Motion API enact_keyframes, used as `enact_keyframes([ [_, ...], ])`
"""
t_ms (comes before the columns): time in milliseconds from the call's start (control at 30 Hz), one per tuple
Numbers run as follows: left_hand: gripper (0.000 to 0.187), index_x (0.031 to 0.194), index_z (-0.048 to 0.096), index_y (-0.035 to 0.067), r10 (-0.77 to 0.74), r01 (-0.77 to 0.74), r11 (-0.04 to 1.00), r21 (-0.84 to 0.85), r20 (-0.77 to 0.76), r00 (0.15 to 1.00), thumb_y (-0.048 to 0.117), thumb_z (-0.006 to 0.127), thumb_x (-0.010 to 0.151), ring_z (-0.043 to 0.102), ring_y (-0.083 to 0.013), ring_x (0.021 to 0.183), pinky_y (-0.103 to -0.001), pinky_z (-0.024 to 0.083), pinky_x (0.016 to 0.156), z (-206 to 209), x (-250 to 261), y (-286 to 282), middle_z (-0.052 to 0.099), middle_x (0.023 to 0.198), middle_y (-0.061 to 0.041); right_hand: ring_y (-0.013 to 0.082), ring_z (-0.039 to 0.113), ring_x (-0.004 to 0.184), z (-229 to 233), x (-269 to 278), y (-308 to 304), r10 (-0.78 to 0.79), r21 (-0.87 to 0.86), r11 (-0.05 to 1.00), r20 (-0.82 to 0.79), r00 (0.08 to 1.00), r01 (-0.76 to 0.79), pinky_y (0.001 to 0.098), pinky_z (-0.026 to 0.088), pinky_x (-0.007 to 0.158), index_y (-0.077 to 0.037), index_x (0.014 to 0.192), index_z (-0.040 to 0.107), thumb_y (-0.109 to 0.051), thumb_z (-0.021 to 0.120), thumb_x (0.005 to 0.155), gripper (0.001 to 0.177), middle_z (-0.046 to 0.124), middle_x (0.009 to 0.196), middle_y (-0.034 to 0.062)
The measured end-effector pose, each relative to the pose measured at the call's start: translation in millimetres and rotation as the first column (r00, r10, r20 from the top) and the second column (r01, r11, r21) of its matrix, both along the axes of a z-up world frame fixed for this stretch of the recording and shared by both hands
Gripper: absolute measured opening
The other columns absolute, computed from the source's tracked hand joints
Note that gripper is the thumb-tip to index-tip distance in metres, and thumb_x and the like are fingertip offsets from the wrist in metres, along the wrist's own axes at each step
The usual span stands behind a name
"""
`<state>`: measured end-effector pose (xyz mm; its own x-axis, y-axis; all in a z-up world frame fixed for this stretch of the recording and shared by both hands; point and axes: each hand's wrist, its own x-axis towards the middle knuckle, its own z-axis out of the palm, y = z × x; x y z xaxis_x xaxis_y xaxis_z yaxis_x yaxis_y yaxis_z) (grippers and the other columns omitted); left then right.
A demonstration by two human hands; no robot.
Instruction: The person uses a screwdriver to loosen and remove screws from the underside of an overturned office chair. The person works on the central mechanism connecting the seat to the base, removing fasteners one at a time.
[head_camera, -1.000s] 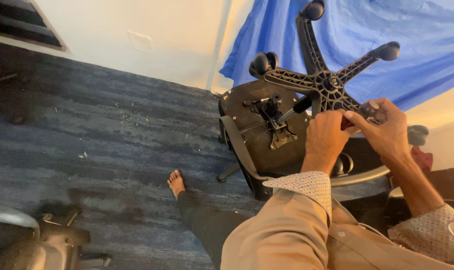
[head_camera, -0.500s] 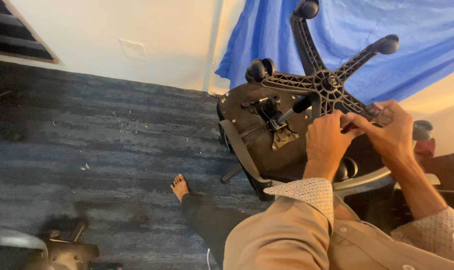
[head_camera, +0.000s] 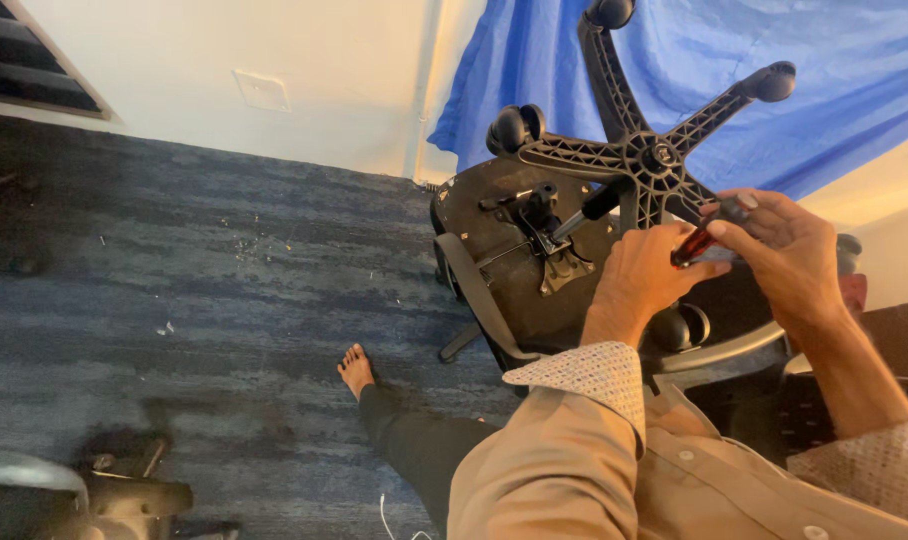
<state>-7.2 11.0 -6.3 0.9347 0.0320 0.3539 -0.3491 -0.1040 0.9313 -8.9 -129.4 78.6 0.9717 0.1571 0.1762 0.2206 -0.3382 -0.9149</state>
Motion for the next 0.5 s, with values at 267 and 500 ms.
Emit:
enact_keyframes([
  [267,0.029,0.102,0.075,0.007,0.054,-0.055,0.998,-0.019,-0.055,0.997,0.031,0.078,0.087,0.076,-0.0335,0.089,-0.043,0.059,0.078,-4,1,-9,0.078,0.095,-0.012,0.0158,0.065,0.090,-25,24,0,-0.204,-0.213,0.952,0.097,0.974,0.221,0.0291,0.053,0.079,0.010,0.118,0.057,-0.009,0.085,0.096,0.040,0.070,0.103,0.0139],
  [500,0.041,0.115,0.077,0.009,-0.258,0.252,0.966,-0.058,-0.171,0.951,0.039,0.076,0.086,0.077,-0.0339,0.091,-0.045,0.058,0.080,-26,27,-5,0.078,0.094,-0.016,0.0138,0.068,0.118,7,-1,-11,0.109,0.030,0.994,-0.093,0.990,-0.106,0.0259,0.054,0.105,0.001,0.142,0.053,-0.004,0.063,0.095,0.049,0.069,0.128,0.0127],
])
